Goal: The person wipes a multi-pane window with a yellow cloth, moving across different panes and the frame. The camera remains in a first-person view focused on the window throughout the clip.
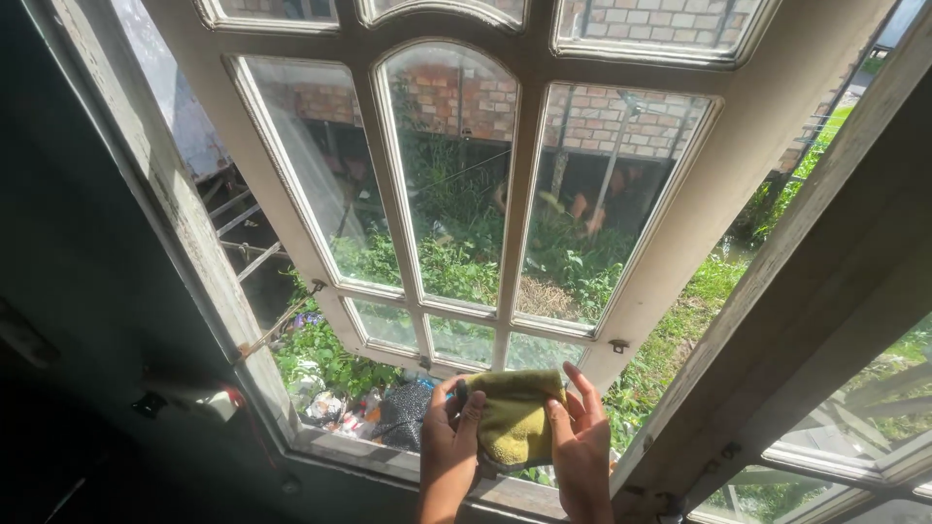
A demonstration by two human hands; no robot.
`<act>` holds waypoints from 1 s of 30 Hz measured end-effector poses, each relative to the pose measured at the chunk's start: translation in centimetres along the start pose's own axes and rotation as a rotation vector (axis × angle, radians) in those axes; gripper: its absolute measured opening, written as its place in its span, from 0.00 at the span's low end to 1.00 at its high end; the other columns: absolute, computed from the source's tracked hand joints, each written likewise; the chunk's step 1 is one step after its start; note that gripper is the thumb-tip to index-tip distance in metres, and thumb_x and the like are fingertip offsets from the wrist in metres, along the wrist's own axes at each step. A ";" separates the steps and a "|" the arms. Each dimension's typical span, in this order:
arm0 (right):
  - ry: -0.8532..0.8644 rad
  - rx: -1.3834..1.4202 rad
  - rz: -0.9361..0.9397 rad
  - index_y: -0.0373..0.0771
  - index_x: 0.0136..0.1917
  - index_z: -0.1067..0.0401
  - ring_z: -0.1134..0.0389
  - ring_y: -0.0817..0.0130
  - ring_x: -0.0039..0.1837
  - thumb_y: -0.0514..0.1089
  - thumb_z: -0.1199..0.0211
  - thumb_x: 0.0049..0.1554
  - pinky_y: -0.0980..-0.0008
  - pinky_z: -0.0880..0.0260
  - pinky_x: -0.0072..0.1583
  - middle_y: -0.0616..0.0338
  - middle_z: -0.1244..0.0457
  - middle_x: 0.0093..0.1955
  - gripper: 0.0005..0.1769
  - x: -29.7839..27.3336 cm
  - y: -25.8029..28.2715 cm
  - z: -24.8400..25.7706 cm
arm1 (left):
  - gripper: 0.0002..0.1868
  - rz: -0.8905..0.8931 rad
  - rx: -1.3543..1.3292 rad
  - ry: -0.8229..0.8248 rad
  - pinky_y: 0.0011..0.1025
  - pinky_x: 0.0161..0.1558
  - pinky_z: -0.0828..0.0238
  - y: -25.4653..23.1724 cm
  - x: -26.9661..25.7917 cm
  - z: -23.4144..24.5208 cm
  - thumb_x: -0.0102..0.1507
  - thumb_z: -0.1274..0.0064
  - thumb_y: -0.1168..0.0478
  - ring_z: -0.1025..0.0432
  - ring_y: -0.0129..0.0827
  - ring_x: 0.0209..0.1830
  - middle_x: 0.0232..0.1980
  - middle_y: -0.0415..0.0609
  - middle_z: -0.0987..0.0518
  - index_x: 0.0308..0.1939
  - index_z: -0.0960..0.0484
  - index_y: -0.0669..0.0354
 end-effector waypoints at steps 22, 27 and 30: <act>0.010 -0.033 0.113 0.39 0.76 0.42 0.27 0.57 0.62 0.28 0.50 0.59 0.62 0.24 0.63 0.41 0.31 0.62 0.32 0.3 -4.9 1.6 | 0.27 0.035 0.111 0.188 0.35 0.54 0.15 2.5 0.0 -0.1 0.64 0.52 0.52 0.16 0.36 0.53 0.57 0.51 0.14 0.68 0.36 0.46; 0.111 -0.048 0.191 0.41 0.80 0.53 0.28 0.55 0.59 0.32 0.44 0.56 0.59 0.21 0.60 0.42 0.37 0.62 0.41 0.2 -1.9 0.5 | 0.31 -0.107 0.061 0.111 0.29 0.41 0.11 -1.4 1.3 -1.1 0.64 0.56 0.45 0.15 0.39 0.41 0.47 0.55 0.16 0.66 0.35 0.58; 0.100 -0.160 0.578 0.43 0.76 0.46 0.38 0.47 0.74 0.21 0.44 0.51 0.52 0.34 0.75 0.38 0.44 0.74 0.42 0.6 0.9 0.7 | 0.27 -0.289 -0.143 0.195 0.27 0.33 0.12 -3.5 3.0 -2.6 0.66 0.53 0.57 0.17 0.41 0.37 0.46 0.60 0.18 0.66 0.37 0.64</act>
Point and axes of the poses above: each hand's wrist, its own x-axis towards the middle knuckle, its own z-axis out of the back of the hand, y = z × x, the point moved 3 cm from there along x, towards the middle knuckle
